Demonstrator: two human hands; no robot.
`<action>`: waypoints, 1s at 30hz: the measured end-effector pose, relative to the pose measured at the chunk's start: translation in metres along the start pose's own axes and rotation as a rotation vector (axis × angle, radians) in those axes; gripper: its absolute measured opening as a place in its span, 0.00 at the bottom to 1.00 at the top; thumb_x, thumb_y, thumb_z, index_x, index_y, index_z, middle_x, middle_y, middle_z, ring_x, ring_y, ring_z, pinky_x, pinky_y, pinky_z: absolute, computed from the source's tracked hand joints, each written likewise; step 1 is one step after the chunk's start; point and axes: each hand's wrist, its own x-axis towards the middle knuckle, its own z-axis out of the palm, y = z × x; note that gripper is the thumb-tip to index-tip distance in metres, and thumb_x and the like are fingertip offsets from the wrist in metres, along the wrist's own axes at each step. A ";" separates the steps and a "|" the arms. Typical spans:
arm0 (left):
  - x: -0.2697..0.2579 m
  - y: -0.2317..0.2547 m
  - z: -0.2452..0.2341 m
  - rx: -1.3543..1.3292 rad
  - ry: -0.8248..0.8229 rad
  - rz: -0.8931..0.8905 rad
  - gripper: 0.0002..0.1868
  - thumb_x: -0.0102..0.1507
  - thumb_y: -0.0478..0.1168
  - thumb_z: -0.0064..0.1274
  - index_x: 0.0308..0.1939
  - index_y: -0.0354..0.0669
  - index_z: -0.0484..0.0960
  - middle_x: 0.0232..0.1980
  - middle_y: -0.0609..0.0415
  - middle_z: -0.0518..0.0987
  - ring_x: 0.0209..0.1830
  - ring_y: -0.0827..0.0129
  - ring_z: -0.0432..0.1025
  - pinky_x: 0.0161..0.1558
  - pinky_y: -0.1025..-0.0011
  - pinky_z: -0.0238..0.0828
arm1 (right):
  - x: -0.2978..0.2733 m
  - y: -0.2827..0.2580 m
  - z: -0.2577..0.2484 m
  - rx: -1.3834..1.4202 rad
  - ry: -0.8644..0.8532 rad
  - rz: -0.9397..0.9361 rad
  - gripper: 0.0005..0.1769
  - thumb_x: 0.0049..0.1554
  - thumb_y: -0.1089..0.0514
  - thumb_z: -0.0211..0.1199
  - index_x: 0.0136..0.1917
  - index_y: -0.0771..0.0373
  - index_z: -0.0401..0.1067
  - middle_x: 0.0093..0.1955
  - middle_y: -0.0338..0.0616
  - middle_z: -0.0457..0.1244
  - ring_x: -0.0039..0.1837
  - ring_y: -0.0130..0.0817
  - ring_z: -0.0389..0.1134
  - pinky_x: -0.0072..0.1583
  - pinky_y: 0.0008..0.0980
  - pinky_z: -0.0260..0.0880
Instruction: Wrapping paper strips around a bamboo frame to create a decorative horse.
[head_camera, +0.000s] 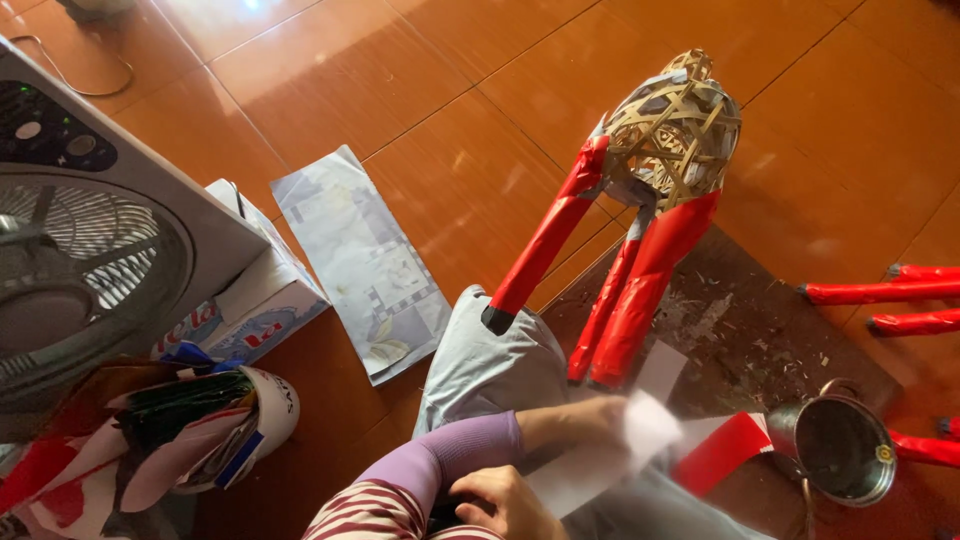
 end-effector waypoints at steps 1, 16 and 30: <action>0.000 -0.009 -0.005 -0.207 0.059 -0.020 0.25 0.63 0.38 0.60 0.60 0.26 0.76 0.45 0.45 0.84 0.47 0.64 0.79 0.47 0.67 0.77 | 0.002 -0.006 -0.004 -0.033 0.036 -0.047 0.13 0.56 0.63 0.71 0.53 0.68 0.76 0.47 0.54 0.70 0.49 0.46 0.73 0.52 0.37 0.74; -0.001 0.050 0.004 -0.394 0.185 0.001 0.54 0.57 0.35 0.62 0.82 0.52 0.46 0.47 0.52 0.81 0.40 0.68 0.76 0.39 0.67 0.75 | -0.135 0.084 -0.116 -0.353 1.205 0.637 0.12 0.64 0.55 0.62 0.53 0.67 0.74 0.44 0.42 0.69 0.47 0.29 0.67 0.51 0.30 0.67; 0.018 0.045 0.007 0.047 0.242 -0.223 0.40 0.58 0.39 0.60 0.70 0.38 0.56 0.48 0.45 0.78 0.45 0.67 0.73 0.48 0.68 0.71 | -0.184 0.093 -0.321 -0.699 1.500 0.389 0.20 0.70 0.53 0.58 0.67 0.70 0.65 0.67 0.55 0.62 0.66 0.45 0.62 0.69 0.42 0.64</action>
